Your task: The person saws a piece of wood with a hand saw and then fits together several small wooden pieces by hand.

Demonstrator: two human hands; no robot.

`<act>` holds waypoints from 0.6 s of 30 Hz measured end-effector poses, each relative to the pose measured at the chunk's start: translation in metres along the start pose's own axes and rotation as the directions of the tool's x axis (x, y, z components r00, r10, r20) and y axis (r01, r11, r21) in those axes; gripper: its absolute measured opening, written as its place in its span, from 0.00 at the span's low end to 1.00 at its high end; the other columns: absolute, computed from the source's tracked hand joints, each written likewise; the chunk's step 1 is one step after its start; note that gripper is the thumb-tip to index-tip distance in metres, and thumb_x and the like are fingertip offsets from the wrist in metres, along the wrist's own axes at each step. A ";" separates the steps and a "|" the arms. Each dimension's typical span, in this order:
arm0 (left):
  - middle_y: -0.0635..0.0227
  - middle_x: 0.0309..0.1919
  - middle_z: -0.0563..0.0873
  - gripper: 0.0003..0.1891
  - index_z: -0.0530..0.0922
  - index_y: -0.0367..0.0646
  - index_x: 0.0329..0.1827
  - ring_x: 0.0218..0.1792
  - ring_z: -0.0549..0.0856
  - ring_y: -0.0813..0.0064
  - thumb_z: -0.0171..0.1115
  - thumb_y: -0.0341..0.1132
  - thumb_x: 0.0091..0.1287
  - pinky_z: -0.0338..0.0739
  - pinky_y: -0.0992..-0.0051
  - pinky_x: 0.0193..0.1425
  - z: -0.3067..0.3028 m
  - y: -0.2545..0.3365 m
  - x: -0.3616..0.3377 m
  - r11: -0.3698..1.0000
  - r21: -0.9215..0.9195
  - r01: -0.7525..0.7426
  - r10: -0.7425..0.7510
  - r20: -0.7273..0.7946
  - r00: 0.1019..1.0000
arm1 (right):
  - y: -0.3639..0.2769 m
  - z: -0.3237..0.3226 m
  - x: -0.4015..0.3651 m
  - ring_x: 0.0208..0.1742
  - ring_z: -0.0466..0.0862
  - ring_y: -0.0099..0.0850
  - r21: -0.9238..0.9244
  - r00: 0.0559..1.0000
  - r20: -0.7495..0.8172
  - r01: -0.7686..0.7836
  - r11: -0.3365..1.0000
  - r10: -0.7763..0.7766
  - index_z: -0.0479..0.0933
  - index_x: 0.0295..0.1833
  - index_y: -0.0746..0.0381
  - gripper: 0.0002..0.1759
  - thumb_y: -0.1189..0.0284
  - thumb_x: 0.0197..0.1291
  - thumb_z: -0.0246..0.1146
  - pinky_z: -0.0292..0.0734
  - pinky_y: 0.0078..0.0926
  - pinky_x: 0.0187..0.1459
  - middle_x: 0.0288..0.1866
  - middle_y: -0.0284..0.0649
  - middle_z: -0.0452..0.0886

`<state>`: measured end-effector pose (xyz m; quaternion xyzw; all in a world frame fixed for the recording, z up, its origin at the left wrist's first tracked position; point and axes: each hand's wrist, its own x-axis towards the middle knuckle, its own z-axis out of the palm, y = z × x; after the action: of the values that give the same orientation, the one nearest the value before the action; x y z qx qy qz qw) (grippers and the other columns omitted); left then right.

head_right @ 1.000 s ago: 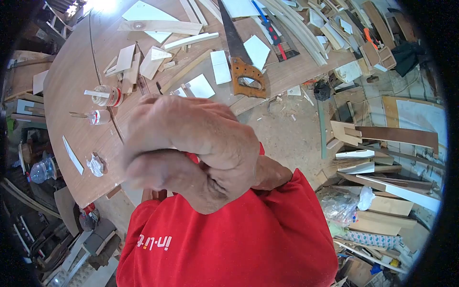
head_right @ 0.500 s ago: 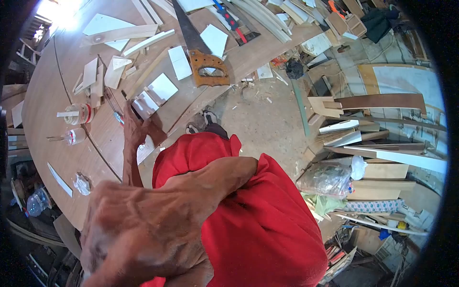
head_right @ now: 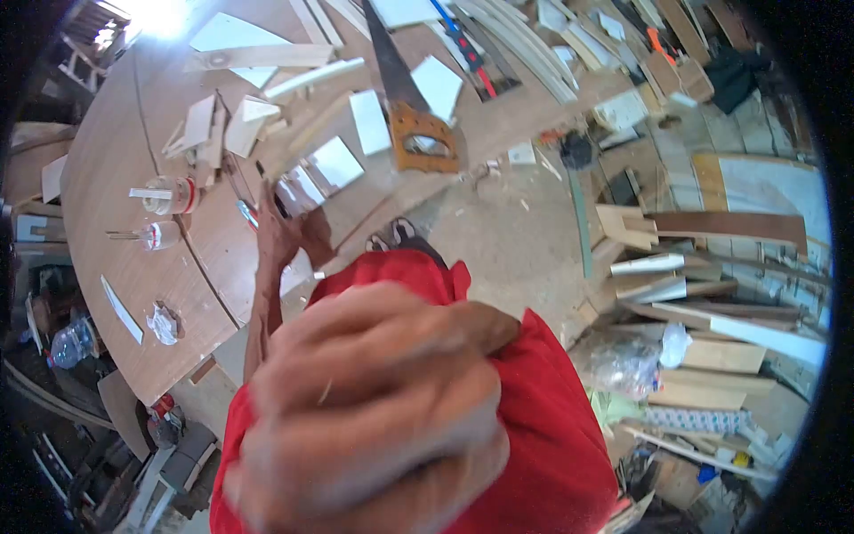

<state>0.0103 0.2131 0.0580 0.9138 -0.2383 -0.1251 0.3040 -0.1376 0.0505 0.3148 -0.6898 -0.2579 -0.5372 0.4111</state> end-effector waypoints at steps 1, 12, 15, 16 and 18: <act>0.42 0.73 0.63 0.47 0.51 0.28 0.76 0.73 0.64 0.46 0.68 0.29 0.56 0.59 0.61 0.78 0.002 -0.006 0.002 1.000 -0.009 -0.026 0.025 -0.014 1.000 | 0.003 -0.017 -0.003 0.17 0.70 0.22 -0.091 0.996 0.084 0.012 0.996 -0.004 0.76 0.23 0.61 0.06 0.76 0.50 0.64 0.62 0.20 0.18 0.18 0.35 0.71; 0.50 0.63 0.74 0.50 0.49 0.33 0.78 0.64 0.69 0.48 0.70 0.28 0.54 0.64 0.57 0.71 -0.006 0.008 0.002 0.999 0.035 0.002 0.002 -0.100 0.995 | 0.176 -0.003 -0.178 0.24 0.79 0.39 -0.506 0.407 0.138 -0.755 0.417 0.903 0.80 0.34 0.64 0.12 0.68 0.67 0.59 0.72 0.39 0.28 0.22 0.45 0.79; 0.51 0.63 0.75 0.50 0.50 0.33 0.78 0.64 0.69 0.49 0.70 0.28 0.52 0.65 0.57 0.71 -0.006 0.011 0.001 0.997 0.070 -0.035 0.043 -0.123 0.991 | 0.178 0.002 -0.195 0.31 0.85 0.47 -0.491 0.339 0.203 -0.777 0.395 0.919 0.81 0.39 0.62 0.12 0.67 0.67 0.56 0.77 0.46 0.35 0.26 0.47 0.83; 0.52 0.63 0.74 0.49 0.53 0.35 0.75 0.65 0.69 0.48 0.72 0.28 0.51 0.63 0.56 0.71 -0.006 0.014 0.000 0.999 0.040 -0.019 0.024 -0.125 0.992 | 0.178 0.002 -0.199 0.33 0.86 0.47 -0.482 0.264 0.249 -0.801 0.355 0.932 0.81 0.42 0.62 0.12 0.67 0.67 0.56 0.78 0.46 0.39 0.27 0.47 0.84; 0.52 0.64 0.73 0.48 0.55 0.38 0.73 0.66 0.69 0.47 0.74 0.29 0.50 0.60 0.54 0.72 -0.008 0.016 0.000 1.000 0.014 0.003 -0.001 -0.132 0.991 | 0.183 0.005 -0.213 0.34 0.86 0.47 -0.448 0.321 0.272 -0.792 0.414 0.907 0.81 0.42 0.62 0.12 0.67 0.67 0.56 0.78 0.46 0.39 0.27 0.48 0.84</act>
<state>0.0078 0.2055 0.0745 0.9225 -0.2177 -0.0631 0.3124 -0.0510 -0.0240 0.0585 -0.8713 0.1188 -0.0753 0.4702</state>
